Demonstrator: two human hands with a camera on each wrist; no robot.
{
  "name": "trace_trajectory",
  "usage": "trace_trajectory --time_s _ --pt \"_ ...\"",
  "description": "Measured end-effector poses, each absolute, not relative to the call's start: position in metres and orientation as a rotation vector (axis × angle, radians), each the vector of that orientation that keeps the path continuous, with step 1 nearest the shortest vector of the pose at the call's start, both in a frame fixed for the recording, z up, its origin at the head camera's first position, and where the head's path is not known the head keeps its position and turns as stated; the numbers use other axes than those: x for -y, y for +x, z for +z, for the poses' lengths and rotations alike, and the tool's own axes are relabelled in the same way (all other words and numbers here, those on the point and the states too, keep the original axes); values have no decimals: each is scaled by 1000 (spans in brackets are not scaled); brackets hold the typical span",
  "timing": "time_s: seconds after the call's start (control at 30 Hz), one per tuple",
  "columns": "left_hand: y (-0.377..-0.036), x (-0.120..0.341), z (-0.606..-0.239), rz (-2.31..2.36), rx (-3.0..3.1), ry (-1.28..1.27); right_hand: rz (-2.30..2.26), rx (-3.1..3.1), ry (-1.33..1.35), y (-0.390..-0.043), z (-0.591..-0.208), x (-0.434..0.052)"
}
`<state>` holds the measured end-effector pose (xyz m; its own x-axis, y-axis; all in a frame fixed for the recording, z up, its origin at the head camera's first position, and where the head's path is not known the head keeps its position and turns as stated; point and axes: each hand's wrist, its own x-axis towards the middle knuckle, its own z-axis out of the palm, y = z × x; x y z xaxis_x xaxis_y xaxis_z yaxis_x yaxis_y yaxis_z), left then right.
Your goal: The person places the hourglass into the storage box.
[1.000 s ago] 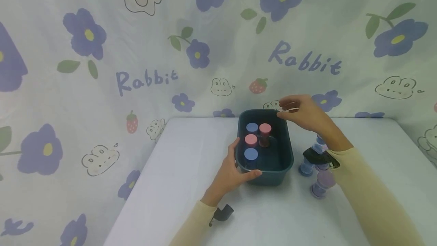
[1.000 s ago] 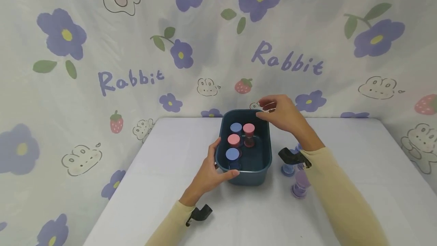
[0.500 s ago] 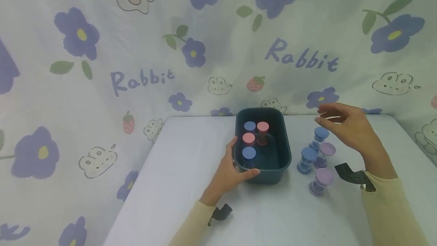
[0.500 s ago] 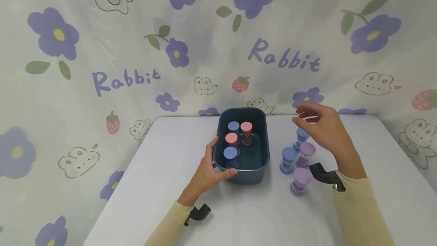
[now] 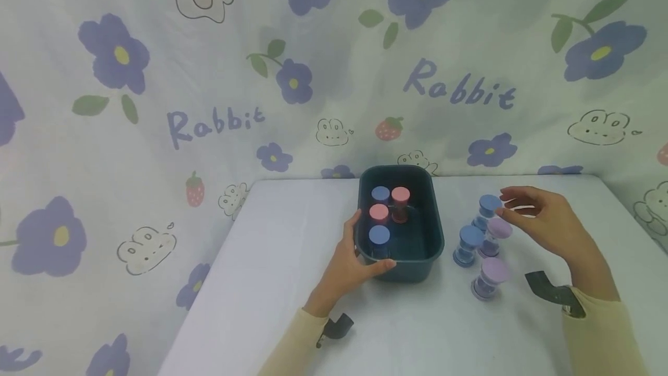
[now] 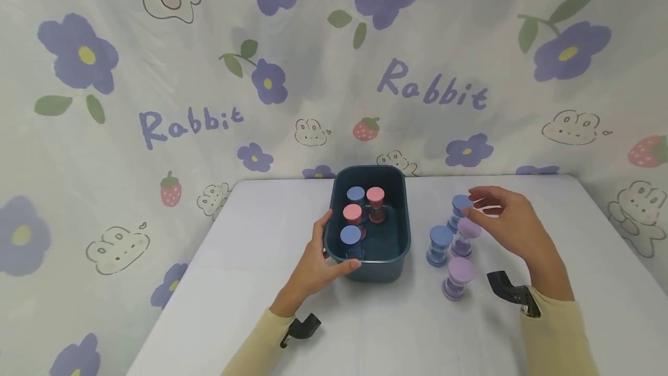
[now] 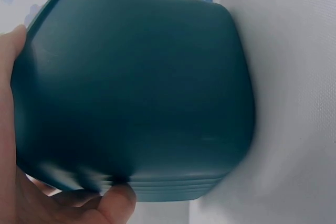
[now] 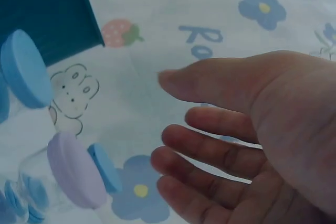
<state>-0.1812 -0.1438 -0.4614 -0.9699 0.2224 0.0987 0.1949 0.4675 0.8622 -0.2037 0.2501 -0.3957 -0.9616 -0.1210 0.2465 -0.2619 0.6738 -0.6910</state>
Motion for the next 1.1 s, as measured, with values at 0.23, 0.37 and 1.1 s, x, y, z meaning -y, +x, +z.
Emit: trace_trajectory --time_s 0.23,0.37,1.1 --pt "-179 144 -459 1546 -2691 371 1149 2881 326 -207 -403 -257" --pt "-180 144 -459 1542 -2690 365 1148 2950 350 -209 -405 -259" --pt "-181 144 -462 1566 -2655 378 1172 3051 430 -219 -428 -269"
